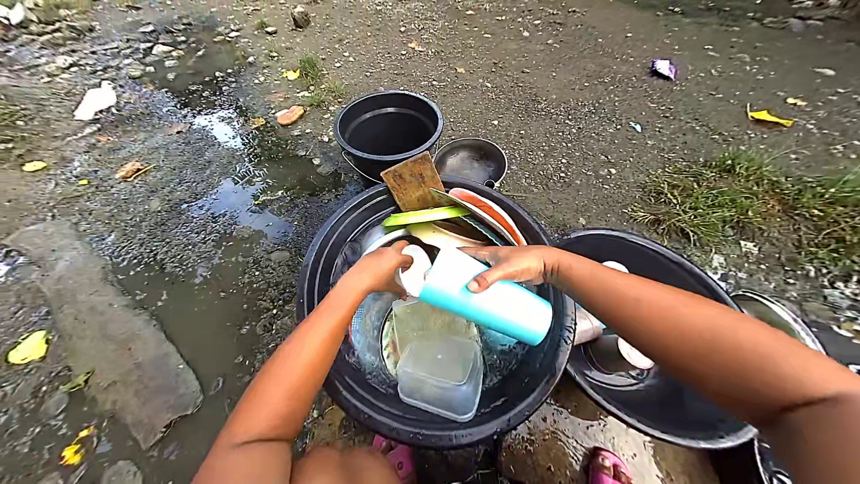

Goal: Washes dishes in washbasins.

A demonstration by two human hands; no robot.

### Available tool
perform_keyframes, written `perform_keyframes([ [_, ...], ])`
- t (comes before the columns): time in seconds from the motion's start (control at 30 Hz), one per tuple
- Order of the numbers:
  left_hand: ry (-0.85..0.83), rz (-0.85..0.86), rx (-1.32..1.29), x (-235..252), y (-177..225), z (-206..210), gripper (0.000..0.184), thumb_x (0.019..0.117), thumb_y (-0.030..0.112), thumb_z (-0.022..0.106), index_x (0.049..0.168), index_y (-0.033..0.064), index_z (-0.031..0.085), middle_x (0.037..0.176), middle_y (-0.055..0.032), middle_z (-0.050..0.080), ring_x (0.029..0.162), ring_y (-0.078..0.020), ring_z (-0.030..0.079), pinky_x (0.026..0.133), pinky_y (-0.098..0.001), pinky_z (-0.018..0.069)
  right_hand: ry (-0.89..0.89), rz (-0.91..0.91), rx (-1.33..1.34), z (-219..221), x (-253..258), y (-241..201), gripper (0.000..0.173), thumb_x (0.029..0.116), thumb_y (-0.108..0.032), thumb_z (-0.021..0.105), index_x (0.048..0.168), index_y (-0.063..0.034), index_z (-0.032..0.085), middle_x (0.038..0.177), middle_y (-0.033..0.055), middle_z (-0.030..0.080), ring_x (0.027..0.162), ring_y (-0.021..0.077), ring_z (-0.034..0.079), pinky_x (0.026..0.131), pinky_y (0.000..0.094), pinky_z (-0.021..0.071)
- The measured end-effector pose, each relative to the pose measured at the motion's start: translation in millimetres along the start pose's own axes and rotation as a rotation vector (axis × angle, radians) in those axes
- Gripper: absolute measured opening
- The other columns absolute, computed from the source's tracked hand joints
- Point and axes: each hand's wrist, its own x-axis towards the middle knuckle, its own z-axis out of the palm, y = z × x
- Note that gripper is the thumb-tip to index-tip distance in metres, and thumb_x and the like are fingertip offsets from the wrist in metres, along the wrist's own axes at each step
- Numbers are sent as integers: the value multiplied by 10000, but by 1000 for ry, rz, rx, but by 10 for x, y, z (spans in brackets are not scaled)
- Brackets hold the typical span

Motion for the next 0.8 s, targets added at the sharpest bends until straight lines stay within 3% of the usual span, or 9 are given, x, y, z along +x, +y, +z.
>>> perform_keyframes([
  [0.1, -13, -82, -45, -52, 217, -38, 541, 852, -30, 735, 1365, -71, 568, 1527, -256, 463, 1343, -437, 527, 1103, -603, 419, -34, 60, 19, 78, 66, -157, 678, 1033, -265, 512, 1619, -153, 192, 1286, 121, 576, 1024, 122, 622, 890, 319, 536],
  [0.2, 16, -165, -109, -91, 321, -46, 822, 841, 7, 760, 1555, -3, 352, 1487, -264, 498, 1346, -418, 528, 1114, -588, 407, 19, 109, 28, 90, 71, -177, 513, 1092, -416, 396, 1555, -200, 352, 1129, 43, 631, 908, 74, 632, 804, 277, 546],
  [0.33, 3, -74, -34, -32, 294, 20, 809, 717, 92, 923, 1404, -63, 524, 1411, -289, 543, 1307, -428, 549, 1099, -592, 425, 61, 158, 191, 19, -114, -262, 434, 1099, -422, 361, 1426, -168, 491, 1038, 39, 652, 864, 101, 647, 751, 314, 566],
  [0.43, 13, 104, 84, 21, 249, 79, 477, 744, 213, 918, 1093, -48, 724, 1466, -316, 488, 1343, -462, 506, 1088, -594, 432, 190, 104, 166, -85, -438, -338, 366, 1094, -371, 335, 1312, -164, 545, 947, 0, 655, 780, 66, 644, 677, 277, 562],
  [0.57, 203, 84, -106, 7, 222, 58, 486, 823, 397, 826, 776, -60, 670, 1522, -302, 440, 1314, -476, 533, 1018, -647, 459, 490, 13, -76, -398, -1085, -226, 657, 981, -256, 515, 1604, -187, 314, 1286, 109, 628, 953, 161, 667, 784, 371, 584],
  [0.63, 270, -51, -339, -33, 285, -2, 365, 916, 225, 757, 852, -126, 682, 1402, -278, 572, 1303, -404, 562, 1063, -600, 436, 670, 83, -107, -586, -1386, 22, 685, 966, -258, 582, 1593, -202, 311, 1294, 125, 629, 947, 199, 679, 775, 414, 590],
  [0.67, 287, -179, -481, -44, 338, -14, 313, 994, 166, 666, 955, -143, 689, 1255, -231, 663, 1179, -306, 639, 1019, -516, 489, 751, 131, -112, -685, -1489, 204, 668, 962, -258, 601, 1570, -189, 332, 1256, 140, 640, 924, 222, 682, 764, 436, 589],
  [0.73, 246, -455, -827, -17, 410, 21, 439, 1125, 299, 380, 1119, -74, 609, 920, -119, 644, 806, -136, 639, 760, -323, 553, 849, 260, -100, -870, -1592, 626, 638, 984, -228, 644, 1546, -116, 364, 1267, 228, 625, 977, 330, 668, 833, 532, 557],
  [0.8, 169, -577, -1192, -12, 397, 80, 591, 1107, 512, 205, 1237, 55, 558, 918, -74, 677, 780, -138, 690, 684, -291, 585, 844, 384, -97, -994, -1540, 1084, 546, 1011, -201, 649, 1479, -10, 444, 1257, 288, 610, 1048, 389, 641, 930, 573, 511],
])
